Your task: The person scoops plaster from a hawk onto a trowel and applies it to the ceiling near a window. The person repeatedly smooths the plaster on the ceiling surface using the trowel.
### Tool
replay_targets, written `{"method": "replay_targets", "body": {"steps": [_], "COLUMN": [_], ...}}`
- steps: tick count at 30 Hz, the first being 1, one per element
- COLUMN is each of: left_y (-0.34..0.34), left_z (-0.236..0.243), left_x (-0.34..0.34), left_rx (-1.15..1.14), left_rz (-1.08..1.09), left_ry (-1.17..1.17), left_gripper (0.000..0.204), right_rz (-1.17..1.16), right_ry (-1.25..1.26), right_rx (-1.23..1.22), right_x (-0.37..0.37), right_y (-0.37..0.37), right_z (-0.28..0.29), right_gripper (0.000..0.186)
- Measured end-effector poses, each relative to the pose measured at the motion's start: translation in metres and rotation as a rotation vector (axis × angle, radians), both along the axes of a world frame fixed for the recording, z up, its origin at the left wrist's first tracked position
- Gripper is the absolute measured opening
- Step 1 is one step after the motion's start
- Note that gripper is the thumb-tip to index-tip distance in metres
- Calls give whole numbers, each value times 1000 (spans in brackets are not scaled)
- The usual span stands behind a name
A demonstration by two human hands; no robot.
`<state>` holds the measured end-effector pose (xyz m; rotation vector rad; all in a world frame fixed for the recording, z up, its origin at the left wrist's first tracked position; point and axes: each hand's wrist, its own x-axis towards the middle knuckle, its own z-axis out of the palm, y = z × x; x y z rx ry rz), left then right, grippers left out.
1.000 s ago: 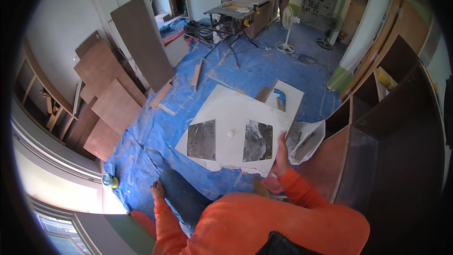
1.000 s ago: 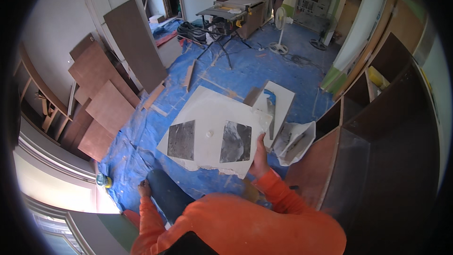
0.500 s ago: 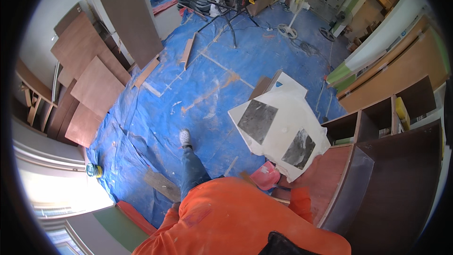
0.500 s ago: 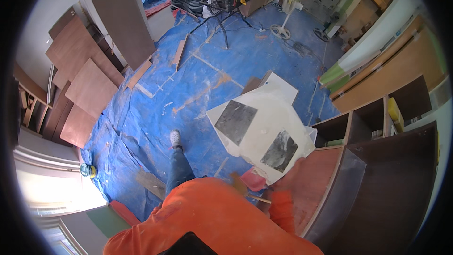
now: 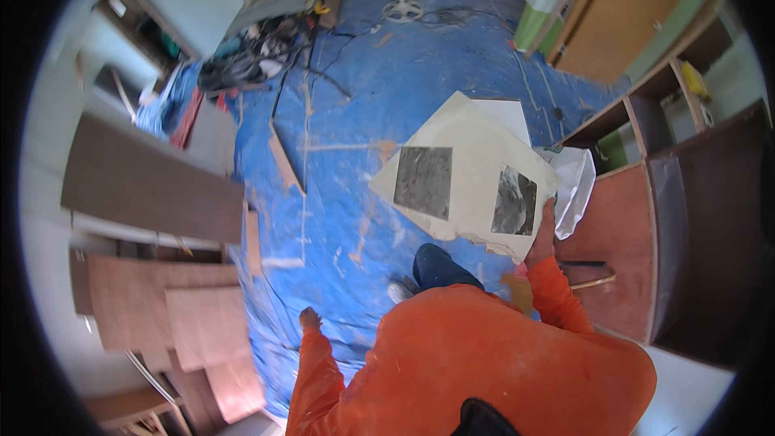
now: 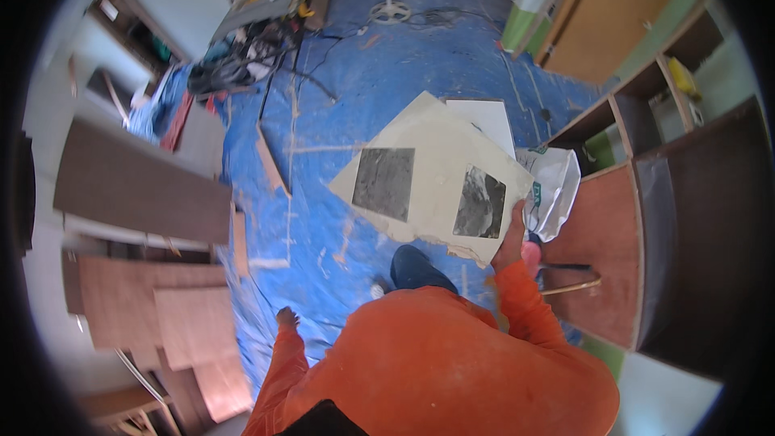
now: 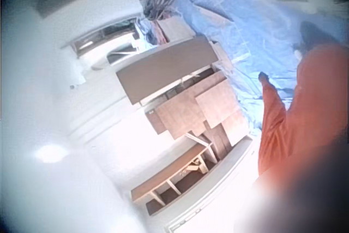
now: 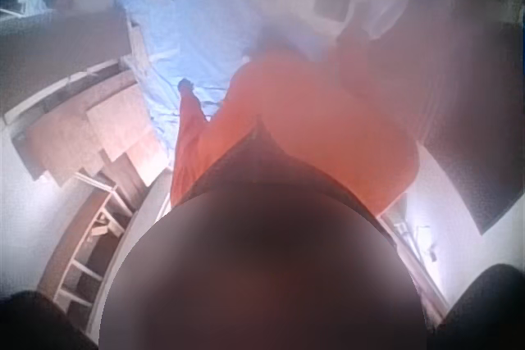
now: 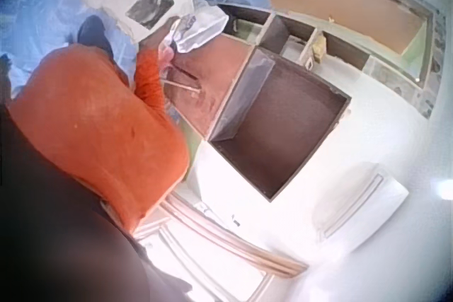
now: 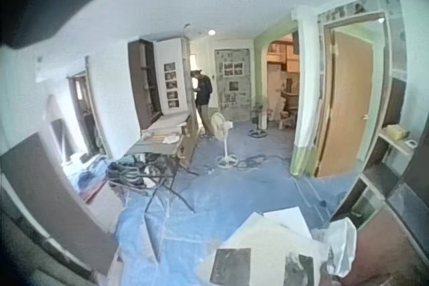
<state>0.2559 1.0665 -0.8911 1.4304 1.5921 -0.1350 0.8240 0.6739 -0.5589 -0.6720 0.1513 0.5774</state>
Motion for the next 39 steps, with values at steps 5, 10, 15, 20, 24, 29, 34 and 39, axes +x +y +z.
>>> {"method": "replay_targets", "body": {"steps": [5,10,15,20,24,29,34,39], "left_y": [182,291,362,382,388,476,660,804], "left_z": [34,85,55,10,-1,-17,-11,17], "left_x": [250,428,480,485,527,665,955,1341], "left_rx": [155,524,134,-515,-425,-356,-12,1113], "left_rz": [-136,-726,-519,-76,-30,-463,-1351,-1638], "left_ry": [-400,-393,-231,-233,113,241,397,-275], "left_gripper": [29,28,24,28,31,25,19,13], "right_rz": [-153,-302,-338,-369,-451,-552,-776,-894], "right_ry": [61,38,21,-38,-62,-78,14,46], "right_rx": [63,91,147,73,10,-90,-36,-81], "right_x": [19,103,230,362,459,562,643,717], "right_y": [62,132,213,281,325,393,477,501], "right_z": [-25,-51,-36,-7,-6,-25,-12,-40], "right_gripper": [68,70,72,71,70,68,65,64]}}
